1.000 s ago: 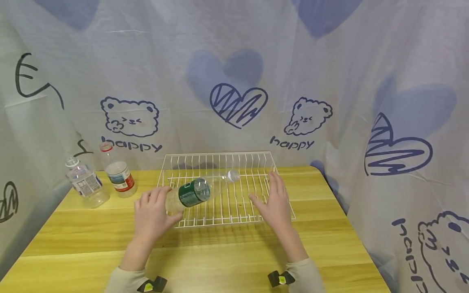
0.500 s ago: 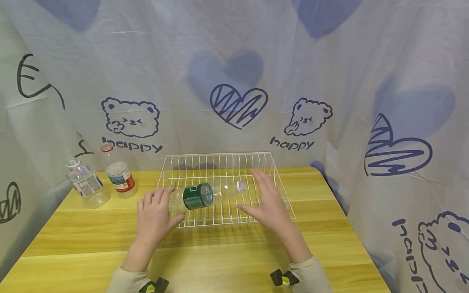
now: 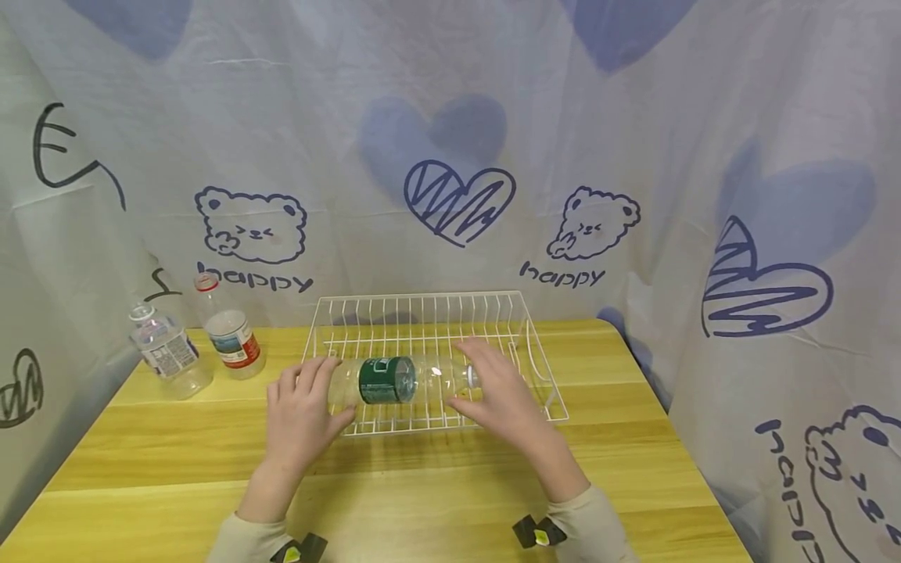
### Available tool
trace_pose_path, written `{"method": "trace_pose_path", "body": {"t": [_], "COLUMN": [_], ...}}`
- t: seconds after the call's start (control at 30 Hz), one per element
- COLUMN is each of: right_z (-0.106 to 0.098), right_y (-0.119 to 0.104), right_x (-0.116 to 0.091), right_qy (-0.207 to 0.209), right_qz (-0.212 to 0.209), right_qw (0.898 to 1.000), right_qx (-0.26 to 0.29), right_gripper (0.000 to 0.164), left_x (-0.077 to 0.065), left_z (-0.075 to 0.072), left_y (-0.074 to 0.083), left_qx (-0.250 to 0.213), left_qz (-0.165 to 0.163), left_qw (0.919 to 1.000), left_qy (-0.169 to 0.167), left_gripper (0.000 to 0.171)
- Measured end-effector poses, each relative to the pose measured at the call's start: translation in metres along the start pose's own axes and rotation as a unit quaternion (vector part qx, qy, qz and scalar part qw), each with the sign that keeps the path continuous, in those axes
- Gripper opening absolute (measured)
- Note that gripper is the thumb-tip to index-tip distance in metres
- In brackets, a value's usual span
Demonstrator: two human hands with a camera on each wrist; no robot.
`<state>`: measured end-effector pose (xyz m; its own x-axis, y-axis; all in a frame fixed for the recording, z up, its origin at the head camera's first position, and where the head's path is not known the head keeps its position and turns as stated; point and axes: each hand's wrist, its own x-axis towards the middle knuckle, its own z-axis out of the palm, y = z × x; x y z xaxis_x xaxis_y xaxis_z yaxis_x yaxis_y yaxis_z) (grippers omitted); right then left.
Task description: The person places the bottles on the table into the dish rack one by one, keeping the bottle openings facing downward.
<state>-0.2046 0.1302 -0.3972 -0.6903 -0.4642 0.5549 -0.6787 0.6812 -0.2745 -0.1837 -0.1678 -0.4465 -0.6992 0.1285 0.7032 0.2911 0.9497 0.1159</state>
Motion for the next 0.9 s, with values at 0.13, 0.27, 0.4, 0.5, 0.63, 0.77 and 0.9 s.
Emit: {"method": "trace_pose_path", "body": {"t": [0.13,0.27,0.4,0.5,0.63,0.77,0.9], "right_z": [0.003,0.007,0.011,0.013,0.016,0.020,0.025], "right_y": [0.001,0.004,0.007,0.009,0.010,0.012,0.013], "right_x": [-0.002,-0.005,-0.007,-0.008,-0.009,-0.011,-0.015], "right_qy": [-0.004,-0.003,0.008,0.021,0.044,0.071,0.098], "right_qz": [-0.001,-0.004,-0.019,-0.034,-0.056,-0.082,-0.092], "right_qw": [1.000,1.000,0.999,0.998,0.996,0.993,0.989], "right_qx": [0.001,0.010,0.030,0.046,0.058,0.055,0.057], "right_gripper": [0.079,0.074,0.067,0.064,0.064,0.064,0.059], "left_x": [0.001,0.001,0.002,0.003,0.004,0.005,0.006], "left_z": [0.000,0.000,-0.001,-0.002,-0.004,-0.004,-0.003], "left_y": [0.000,-0.001,-0.003,-0.004,-0.004,-0.003,-0.002], "left_qx": [-0.007,-0.014,-0.020,-0.027,-0.038,-0.045,-0.059], "left_qz": [0.004,0.012,0.022,0.025,0.024,0.030,0.035], "left_qw": [0.9999,0.9994,0.9984,0.9976,0.9967,0.9956,0.9929], "left_qy": [0.011,0.030,0.048,0.059,0.067,0.077,0.097], "left_gripper": [0.080,0.082,0.078,0.072,0.069,0.073,0.077]}}
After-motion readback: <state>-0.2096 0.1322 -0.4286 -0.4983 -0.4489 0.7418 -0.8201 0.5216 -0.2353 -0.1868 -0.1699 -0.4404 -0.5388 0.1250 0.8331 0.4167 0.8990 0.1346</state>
